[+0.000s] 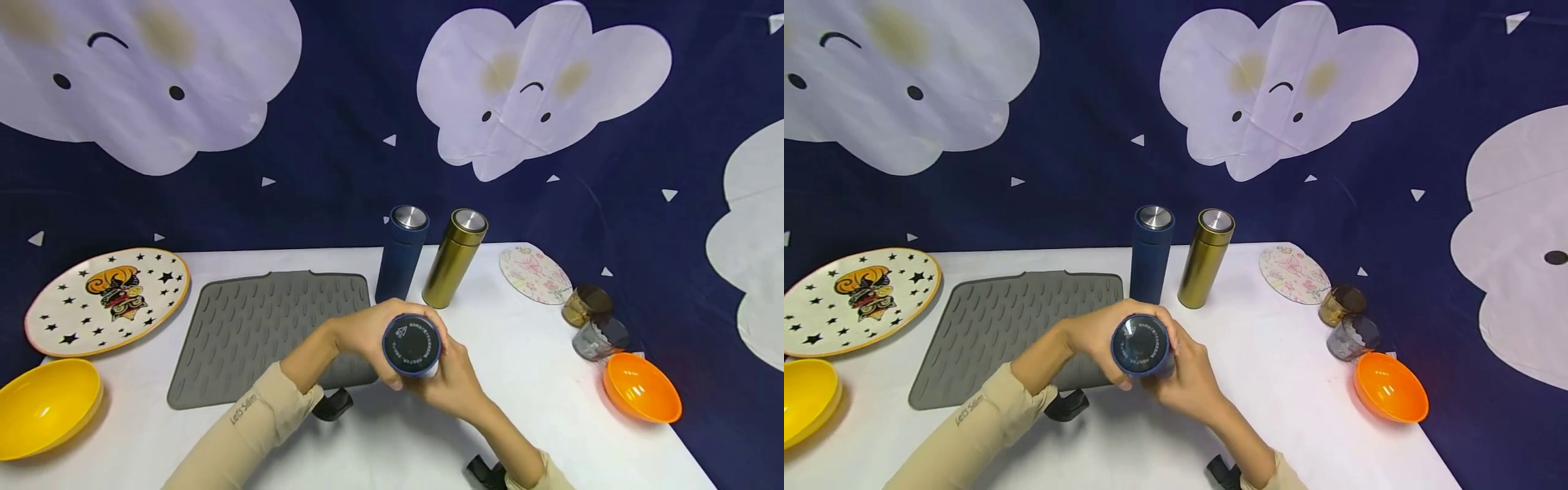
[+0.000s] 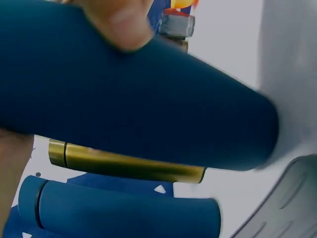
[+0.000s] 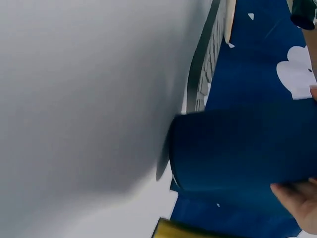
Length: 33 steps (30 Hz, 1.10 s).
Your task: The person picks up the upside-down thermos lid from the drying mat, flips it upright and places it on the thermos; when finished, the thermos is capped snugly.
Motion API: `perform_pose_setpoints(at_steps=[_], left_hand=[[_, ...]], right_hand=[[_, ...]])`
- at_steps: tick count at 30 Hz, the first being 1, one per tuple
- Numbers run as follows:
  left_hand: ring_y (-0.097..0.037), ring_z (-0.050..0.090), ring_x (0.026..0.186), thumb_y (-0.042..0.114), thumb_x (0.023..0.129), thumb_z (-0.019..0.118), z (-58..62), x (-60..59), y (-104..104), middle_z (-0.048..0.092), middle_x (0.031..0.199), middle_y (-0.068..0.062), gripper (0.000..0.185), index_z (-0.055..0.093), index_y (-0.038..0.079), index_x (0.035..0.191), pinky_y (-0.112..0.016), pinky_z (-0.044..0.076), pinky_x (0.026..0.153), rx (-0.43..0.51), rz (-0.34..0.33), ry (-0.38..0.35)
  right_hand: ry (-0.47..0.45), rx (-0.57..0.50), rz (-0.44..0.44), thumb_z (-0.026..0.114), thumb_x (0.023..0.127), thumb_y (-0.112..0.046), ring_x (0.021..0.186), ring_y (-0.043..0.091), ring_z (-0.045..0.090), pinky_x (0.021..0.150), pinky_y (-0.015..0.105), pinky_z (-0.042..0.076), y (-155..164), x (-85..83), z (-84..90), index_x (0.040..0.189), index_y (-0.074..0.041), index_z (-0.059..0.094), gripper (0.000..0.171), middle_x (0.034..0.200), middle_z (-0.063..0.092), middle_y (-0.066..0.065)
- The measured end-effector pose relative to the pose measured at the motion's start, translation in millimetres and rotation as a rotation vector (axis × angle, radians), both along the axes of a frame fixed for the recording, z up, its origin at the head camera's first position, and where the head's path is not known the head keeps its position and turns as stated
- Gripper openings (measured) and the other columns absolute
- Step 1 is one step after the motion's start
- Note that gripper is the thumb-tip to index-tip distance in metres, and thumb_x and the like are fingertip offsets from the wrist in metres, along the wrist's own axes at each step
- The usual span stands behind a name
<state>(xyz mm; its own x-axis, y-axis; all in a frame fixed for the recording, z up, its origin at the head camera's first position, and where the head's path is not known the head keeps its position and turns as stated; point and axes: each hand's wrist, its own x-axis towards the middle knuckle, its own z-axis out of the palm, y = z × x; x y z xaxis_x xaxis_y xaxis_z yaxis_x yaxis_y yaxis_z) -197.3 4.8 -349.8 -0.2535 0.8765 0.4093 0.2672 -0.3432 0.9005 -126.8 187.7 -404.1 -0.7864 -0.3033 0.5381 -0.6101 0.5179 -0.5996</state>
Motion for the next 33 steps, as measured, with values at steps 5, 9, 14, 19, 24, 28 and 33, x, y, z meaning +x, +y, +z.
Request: perform_pose_setpoints(at_steps=[5,9,14,19,24,28,33], left_hand=[[-0.021,0.049,0.134,-0.002,0.072,0.083,-6.9,19.2,-2,0.054,0.142,-0.014,0.075,0.051,0.006,0.14,-0.036,0.035,0.116,0.048,0.424,-0.133],[-0.024,0.048,0.137,0.003,0.08,0.08,-18.6,36.2,-21,0.054,0.143,-0.011,0.063,0.054,0.007,0.137,-0.028,0.037,0.114,0.045,0.717,-0.174],[-0.028,0.048,0.136,0.008,0.081,0.08,-37.1,48.7,-55,0.055,0.143,-0.013,0.061,0.055,0.006,0.136,-0.025,0.038,0.112,-0.046,0.865,-0.169],[-0.036,0.045,0.138,0.013,0.083,0.08,-56.3,56.9,-75,0.053,0.144,-0.015,0.062,0.053,0.004,0.138,-0.034,0.036,0.114,-0.129,0.933,-0.152],[-0.037,0.044,0.138,0.014,0.082,0.081,-64.6,60.6,-83,0.051,0.146,-0.017,0.065,0.052,0.004,0.139,-0.039,0.033,0.115,-0.175,0.946,-0.13],[-0.032,0.044,0.139,0.015,0.08,0.082,-65.3,55.3,-83,0.052,0.146,-0.012,0.068,0.051,0.007,0.141,-0.034,0.034,0.116,-0.174,0.915,-0.134],[-0.03,0.046,0.138,0.015,0.082,0.081,-64.1,44.2,-88,0.052,0.146,-0.011,0.068,0.05,0.007,0.142,-0.033,0.034,0.116,-0.169,0.874,-0.103]], right_hand=[[-0.105,-0.118,-0.144,0.086,0.064,0.0,0.107,0.026,0.065,0.092,0.039,0.054,10,-7.3,4.7,0.128,0.001,0.056,0.07,0.118,0.068,0.014],[-0.231,-0.254,-0.378,0.087,0.067,-0.002,0.105,0.024,0.064,0.092,0.033,0.053,35,-30.6,19.0,0.129,0.002,0.051,0.071,0.12,0.066,0.016],[-0.267,-0.293,-0.573,0.086,0.072,-0.014,0.112,0.034,0.062,0.098,0.043,0.048,71,-83.9,33.3,0.134,0.001,0.046,0.075,0.125,0.062,0.021],[-0.239,-0.229,-0.66,0.085,0.072,-0.02,0.12,0.043,0.057,0.104,0.054,0.043,92,-132.3,26.7,0.14,0.001,0.042,0.083,0.13,0.058,0.025],[-0.37,-0.247,-0.677,0.081,0.077,-0.02,0.126,0.042,0.052,0.109,0.053,0.039,109,-147.4,22.8,0.145,-0.001,0.034,0.085,0.137,0.053,0.025],[-0.46,-0.271,-0.67,0.079,0.08,-0.021,0.133,0.039,0.047,0.113,0.05,0.036,129,-138.7,28.2,0.15,-0.005,0.026,0.089,0.145,0.047,0.022],[-0.587,-0.232,-0.621,0.079,0.083,-0.03,0.145,0.041,0.031,0.117,0.054,0.029,135,-116.2,37.6,0.157,-0.006,0.009,0.104,0.159,0.026,0.024]])
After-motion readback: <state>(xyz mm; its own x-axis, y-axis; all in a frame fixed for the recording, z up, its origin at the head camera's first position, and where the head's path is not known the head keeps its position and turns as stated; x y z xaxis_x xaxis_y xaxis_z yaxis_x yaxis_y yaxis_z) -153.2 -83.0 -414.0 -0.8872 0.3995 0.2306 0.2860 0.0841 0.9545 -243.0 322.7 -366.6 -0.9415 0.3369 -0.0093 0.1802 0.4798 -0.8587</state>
